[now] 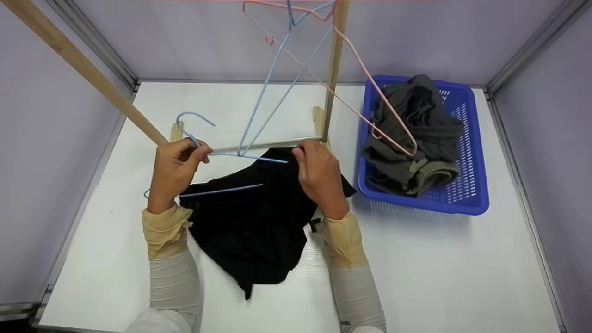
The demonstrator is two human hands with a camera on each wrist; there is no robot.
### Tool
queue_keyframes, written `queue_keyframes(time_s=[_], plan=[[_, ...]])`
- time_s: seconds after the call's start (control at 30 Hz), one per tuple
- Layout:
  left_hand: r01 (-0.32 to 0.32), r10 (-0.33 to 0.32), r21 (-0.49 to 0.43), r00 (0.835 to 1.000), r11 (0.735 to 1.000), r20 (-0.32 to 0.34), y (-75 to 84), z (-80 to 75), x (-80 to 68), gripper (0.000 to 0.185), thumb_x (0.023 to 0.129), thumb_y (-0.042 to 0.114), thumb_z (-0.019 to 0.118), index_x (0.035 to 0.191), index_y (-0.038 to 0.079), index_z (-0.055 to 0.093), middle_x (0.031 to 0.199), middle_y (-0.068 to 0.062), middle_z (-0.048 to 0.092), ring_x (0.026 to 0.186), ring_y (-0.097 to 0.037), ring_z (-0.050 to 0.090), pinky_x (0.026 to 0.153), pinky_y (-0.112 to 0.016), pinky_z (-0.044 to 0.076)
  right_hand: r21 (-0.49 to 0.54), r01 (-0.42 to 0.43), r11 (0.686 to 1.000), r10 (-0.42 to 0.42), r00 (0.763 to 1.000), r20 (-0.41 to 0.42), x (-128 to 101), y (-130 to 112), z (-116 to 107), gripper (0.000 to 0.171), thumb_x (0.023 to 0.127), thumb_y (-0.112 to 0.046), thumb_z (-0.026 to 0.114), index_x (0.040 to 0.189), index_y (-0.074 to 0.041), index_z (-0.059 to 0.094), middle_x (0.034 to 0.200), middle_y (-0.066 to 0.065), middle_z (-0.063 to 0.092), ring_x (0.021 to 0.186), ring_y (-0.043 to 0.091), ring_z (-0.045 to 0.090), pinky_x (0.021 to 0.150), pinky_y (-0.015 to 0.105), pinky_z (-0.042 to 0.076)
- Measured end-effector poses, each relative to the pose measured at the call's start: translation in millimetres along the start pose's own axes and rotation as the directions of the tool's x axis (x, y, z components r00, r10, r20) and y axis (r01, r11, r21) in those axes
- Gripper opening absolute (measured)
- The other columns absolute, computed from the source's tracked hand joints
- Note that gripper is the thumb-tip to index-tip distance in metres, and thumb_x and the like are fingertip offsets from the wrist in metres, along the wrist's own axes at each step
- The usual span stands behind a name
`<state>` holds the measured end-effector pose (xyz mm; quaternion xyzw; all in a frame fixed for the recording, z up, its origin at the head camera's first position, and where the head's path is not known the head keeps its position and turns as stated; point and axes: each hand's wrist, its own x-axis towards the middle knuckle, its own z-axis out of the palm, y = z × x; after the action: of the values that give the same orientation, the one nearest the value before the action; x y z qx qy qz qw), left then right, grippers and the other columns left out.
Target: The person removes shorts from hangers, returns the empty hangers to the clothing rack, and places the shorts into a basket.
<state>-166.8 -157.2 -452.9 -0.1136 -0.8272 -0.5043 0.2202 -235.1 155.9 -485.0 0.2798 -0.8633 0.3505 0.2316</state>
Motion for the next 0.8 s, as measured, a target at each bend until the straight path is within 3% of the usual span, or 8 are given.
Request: queue_keyframes(time_s=[0.47,0.8], plan=[[-0.035,0.035,0.003,0.999,0.999,0.011,5.4,-1.2,-0.3,0.025,0.104,0.017,0.068,0.089,0.0,0.075,0.074,-0.009,0.071,0.061,-0.007,0.051,0.06,-0.019,0.043,0.01,-0.041,0.999,0.042,0.998,-0.052,0,3,0,0.015,0.109,-0.011,0.057,0.103,0.001,0.065,0.088,0.017,0.068,0.078,0.033,0.066,0.075,0.049,0.053],[-0.031,0.034,0.039,0.997,0.999,-0.074,5.3,-6.0,-1.3,0.027,0.104,0.02,0.07,0.086,0.0,0.074,0.071,-0.009,0.069,0.058,-0.009,0.048,0.055,-0.017,0.039,-0.01,-0.11,0.994,0.11,0.992,-0.058,1,11,-4,0.021,0.111,-0.017,0.053,0.104,-0.001,0.065,0.09,0.018,0.07,0.08,0.037,0.068,0.075,0.053,0.053]])
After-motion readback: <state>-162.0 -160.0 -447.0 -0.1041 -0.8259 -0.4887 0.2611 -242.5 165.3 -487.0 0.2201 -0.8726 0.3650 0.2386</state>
